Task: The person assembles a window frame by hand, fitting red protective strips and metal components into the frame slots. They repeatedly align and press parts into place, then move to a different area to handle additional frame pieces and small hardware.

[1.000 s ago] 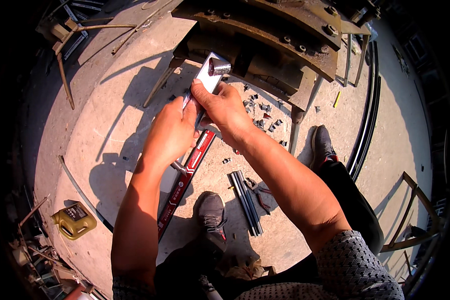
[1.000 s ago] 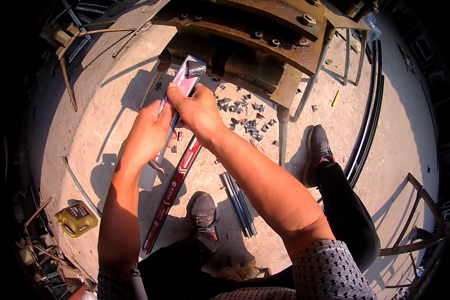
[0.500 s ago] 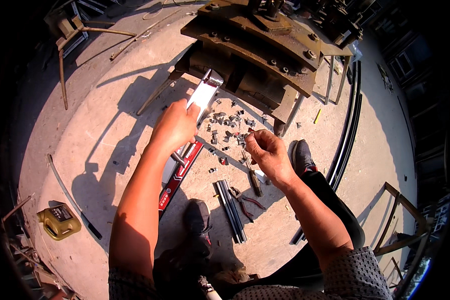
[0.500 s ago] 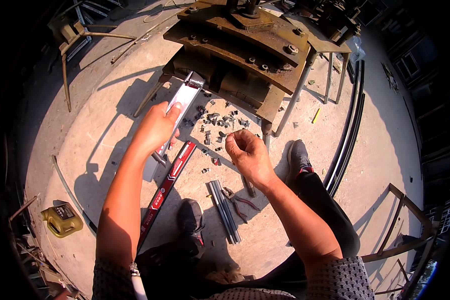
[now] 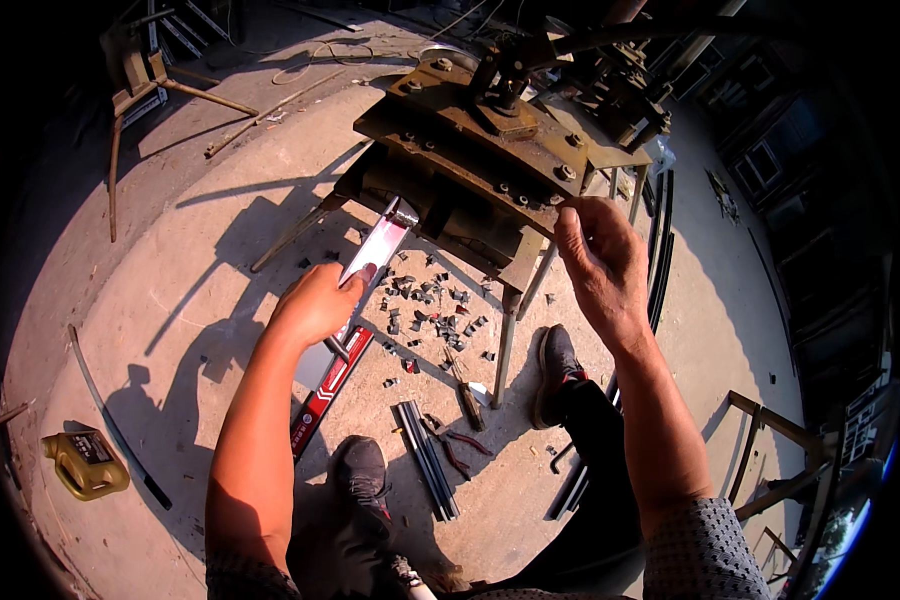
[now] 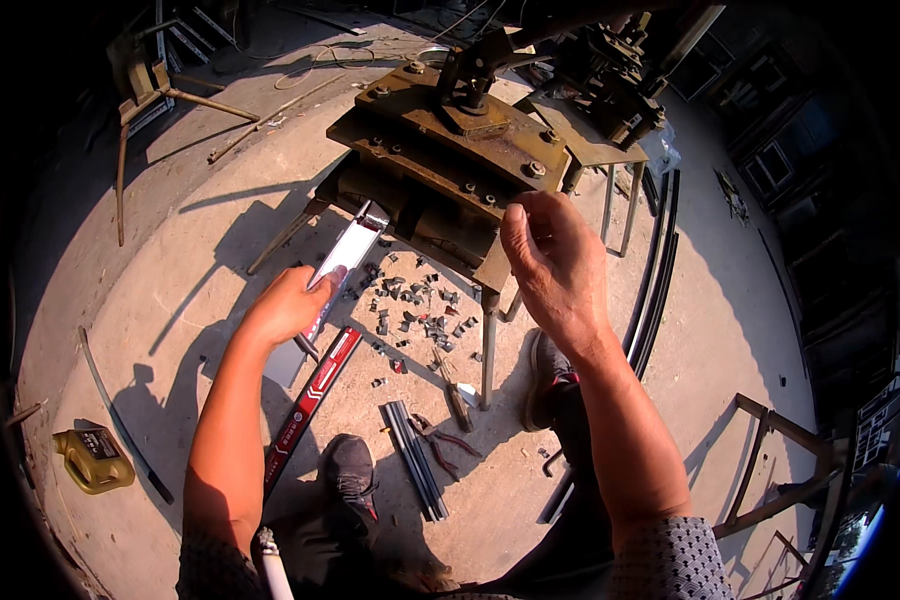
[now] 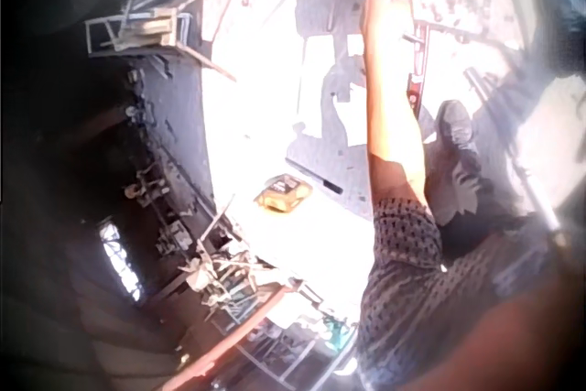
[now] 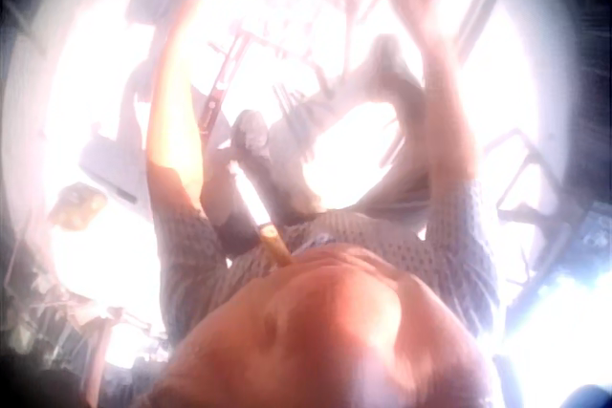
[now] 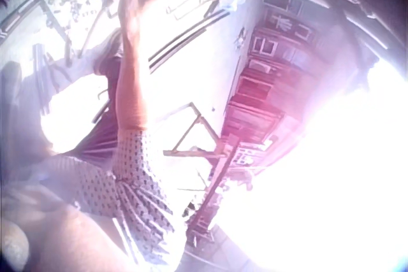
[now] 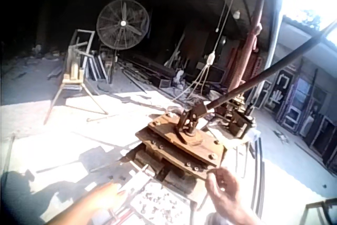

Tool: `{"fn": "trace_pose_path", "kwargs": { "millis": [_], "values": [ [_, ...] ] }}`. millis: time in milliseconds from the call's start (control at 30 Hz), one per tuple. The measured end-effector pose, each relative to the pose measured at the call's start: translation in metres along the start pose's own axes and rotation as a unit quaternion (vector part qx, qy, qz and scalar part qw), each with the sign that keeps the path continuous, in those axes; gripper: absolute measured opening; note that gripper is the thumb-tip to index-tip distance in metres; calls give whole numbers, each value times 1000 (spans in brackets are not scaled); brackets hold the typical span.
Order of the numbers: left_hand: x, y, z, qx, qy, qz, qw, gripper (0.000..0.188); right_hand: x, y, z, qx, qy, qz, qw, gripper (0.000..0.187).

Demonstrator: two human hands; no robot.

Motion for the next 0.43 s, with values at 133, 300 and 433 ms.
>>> {"fn": "trace_pose_path", "kwargs": {
  "millis": [133,300,433],
  "values": [
    [29,37,-16,-65,2,-36,997,56,42,24,95,-2,-120,73,990,44],
    [4,16,-11,-101,6,-38,994,51,90,83,223,33,-185,247,951,54],
    [13,13,-24,-147,41,-42,987,47,110,172,276,101,-228,189,950,60]
  ]
}}
Point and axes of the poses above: each hand's wrist, its own x-axis towards the middle knuckle, its own z-axis out of the back of the hand, y = z × x, the point moved 4 cm from there along x, towards the middle knuckle, and after that the axes turned 12 degrees about z, right-handed, at the moved point
